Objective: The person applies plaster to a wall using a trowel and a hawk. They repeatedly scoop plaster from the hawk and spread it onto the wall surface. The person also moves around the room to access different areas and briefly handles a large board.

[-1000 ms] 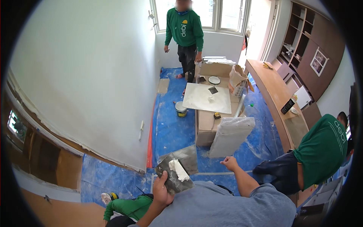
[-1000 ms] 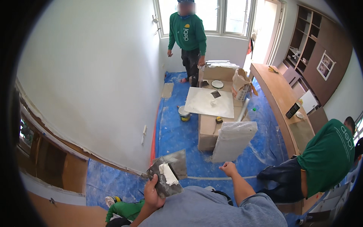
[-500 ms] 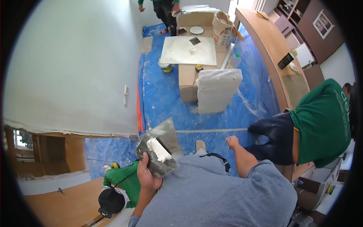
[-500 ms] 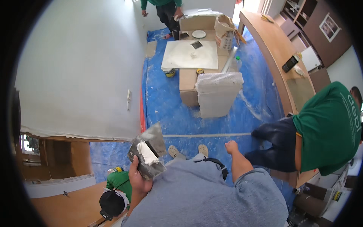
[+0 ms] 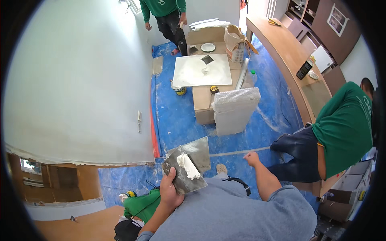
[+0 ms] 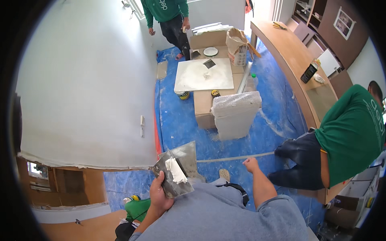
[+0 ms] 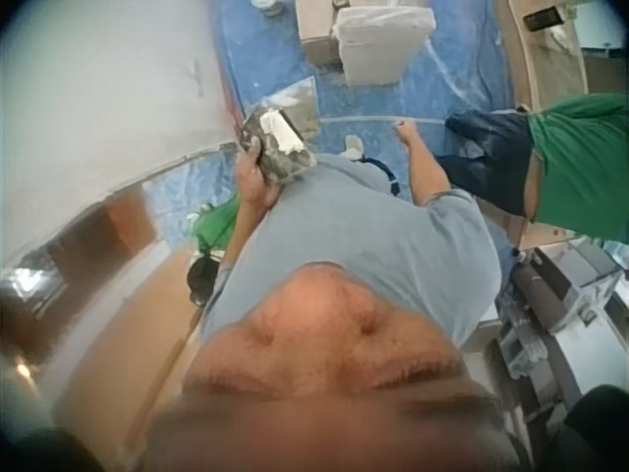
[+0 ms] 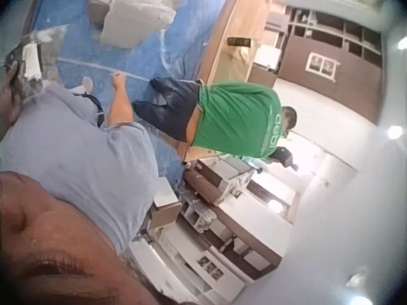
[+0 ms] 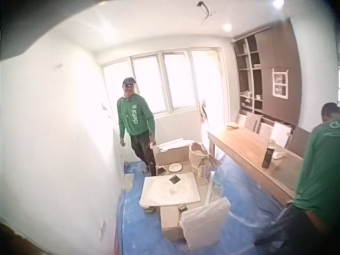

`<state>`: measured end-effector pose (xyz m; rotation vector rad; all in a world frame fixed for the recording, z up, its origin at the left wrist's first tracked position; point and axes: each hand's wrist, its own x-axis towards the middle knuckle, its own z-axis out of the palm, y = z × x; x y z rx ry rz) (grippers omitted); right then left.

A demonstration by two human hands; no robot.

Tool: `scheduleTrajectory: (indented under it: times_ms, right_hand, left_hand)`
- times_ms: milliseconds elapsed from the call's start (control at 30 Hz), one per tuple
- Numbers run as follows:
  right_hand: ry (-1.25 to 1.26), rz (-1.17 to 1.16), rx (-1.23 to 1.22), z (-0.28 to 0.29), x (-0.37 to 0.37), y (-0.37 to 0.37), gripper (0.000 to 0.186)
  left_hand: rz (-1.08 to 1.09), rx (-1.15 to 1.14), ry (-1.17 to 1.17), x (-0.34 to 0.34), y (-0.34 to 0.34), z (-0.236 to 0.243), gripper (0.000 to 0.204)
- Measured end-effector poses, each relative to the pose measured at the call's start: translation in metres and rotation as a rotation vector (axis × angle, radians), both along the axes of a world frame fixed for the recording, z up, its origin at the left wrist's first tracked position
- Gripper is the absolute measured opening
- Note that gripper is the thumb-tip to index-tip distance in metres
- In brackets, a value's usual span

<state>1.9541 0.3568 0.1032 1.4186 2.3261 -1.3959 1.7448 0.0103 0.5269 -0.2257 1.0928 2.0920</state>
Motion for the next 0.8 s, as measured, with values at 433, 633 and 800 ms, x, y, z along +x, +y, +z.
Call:
scheduleTrajectory:
  times_ms: [433, 633, 800]
  right_hand:
    - [-0.106, 0.021, -0.032, 0.050, -0.154, -0.034, 0.035]
    - [0.090, 0.036, -0.056, 0.102, -0.308, -0.043, 0.036]
    - [0.060, 0.175, 0.031, 0.089, -0.357, -0.033, 0.037]
  left_hand:
    - [0.006, 0.169, -0.084, -0.176, -0.047, -0.013, 0.035]
    - [-0.026, 0.164, -0.082, -0.253, -0.068, -0.003, 0.035]
    - [0.037, 0.152, -0.110, -0.307, -0.068, -0.005, 0.036]
